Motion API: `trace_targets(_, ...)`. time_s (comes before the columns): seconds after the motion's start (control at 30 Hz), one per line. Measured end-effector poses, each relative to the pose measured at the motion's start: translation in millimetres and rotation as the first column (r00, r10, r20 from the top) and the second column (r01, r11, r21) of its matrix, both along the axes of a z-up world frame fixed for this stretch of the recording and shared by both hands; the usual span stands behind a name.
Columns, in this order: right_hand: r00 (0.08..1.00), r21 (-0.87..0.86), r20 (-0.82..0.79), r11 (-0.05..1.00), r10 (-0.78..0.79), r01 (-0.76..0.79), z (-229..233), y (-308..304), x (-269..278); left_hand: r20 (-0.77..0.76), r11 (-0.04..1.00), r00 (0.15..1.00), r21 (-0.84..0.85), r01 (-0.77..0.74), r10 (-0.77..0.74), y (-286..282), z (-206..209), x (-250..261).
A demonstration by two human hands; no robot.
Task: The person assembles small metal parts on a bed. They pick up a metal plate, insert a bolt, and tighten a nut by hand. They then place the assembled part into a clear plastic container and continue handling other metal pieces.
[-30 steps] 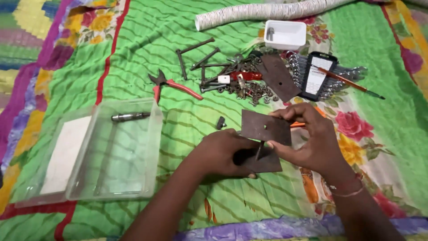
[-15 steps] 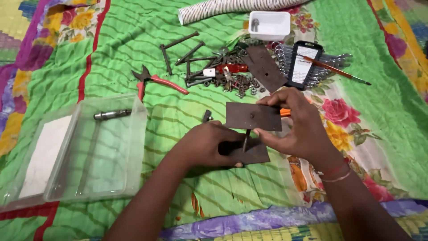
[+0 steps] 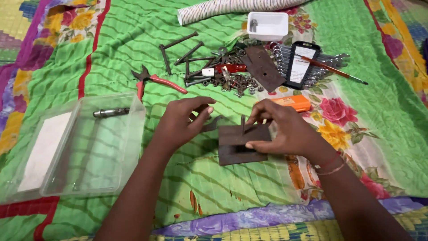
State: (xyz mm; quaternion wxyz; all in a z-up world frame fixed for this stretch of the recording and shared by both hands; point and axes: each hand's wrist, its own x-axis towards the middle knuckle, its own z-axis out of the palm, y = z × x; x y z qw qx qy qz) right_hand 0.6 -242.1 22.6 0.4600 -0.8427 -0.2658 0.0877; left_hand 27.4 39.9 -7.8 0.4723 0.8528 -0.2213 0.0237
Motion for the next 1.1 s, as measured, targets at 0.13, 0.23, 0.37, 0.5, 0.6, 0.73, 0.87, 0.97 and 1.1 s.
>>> trace_targets(0.13, 0.999, -0.132, -0.019, 0.99, 0.038, -0.04, 1, 2, 0, -0.05, 0.981, 0.988, 0.119, 0.151, -0.146, -6, 6, -4)
trace_targets(0.23, 0.997, -0.248, -0.054, 0.966, 0.057, -0.068, 4, 3, 1, -0.075, 0.893, 0.949, 0.322, 0.313, -0.306, -14, 8, -10)
trace_targets(0.37, 0.993, -0.273, -0.087, 0.956, 0.086, -0.107, 5, 4, 0, -0.15, 0.872, 0.94, 0.351, 0.34, -0.306, -18, 11, -12)
trace_targets(0.5, 0.991, -0.299, -0.085, 0.947, 0.1, -0.121, 4, 5, -1, -0.181, 0.84, 0.942, 0.426, 0.336, -0.284, -18, 13, -11)
trace_targets(0.6, 0.986, -0.305, -0.114, 0.94, 0.123, -0.153, 4, 4, -1, -0.152, 0.839, 0.94, 0.424, 0.341, -0.306, -19, 13, -13)
trace_targets(0.73, 0.985, -0.33, -0.114, 0.93, 0.129, -0.16, 2, 4, -1, -0.238, 0.802, 0.929, 0.472, 0.365, -0.282, -19, 16, -15)
trace_targets(0.87, 0.984, -0.348, -0.115, 0.923, 0.134, -0.166, 2, 7, 0, -0.182, 0.784, 0.929, 0.498, 0.371, -0.324, -22, 17, -15)
trace_targets(0.97, 0.988, -0.44, -0.114, 0.886, 0.108, -0.147, 5, 12, -1, -0.181, 0.79, 0.936, 0.503, 0.351, -0.301, -25, 17, -18)
trace_targets(1.1, 0.992, -0.467, -0.076, 0.875, 0.102, -0.126, 12, 12, -4, -0.263, 0.777, 0.935, 0.525, 0.346, -0.239, -26, 18, -17)
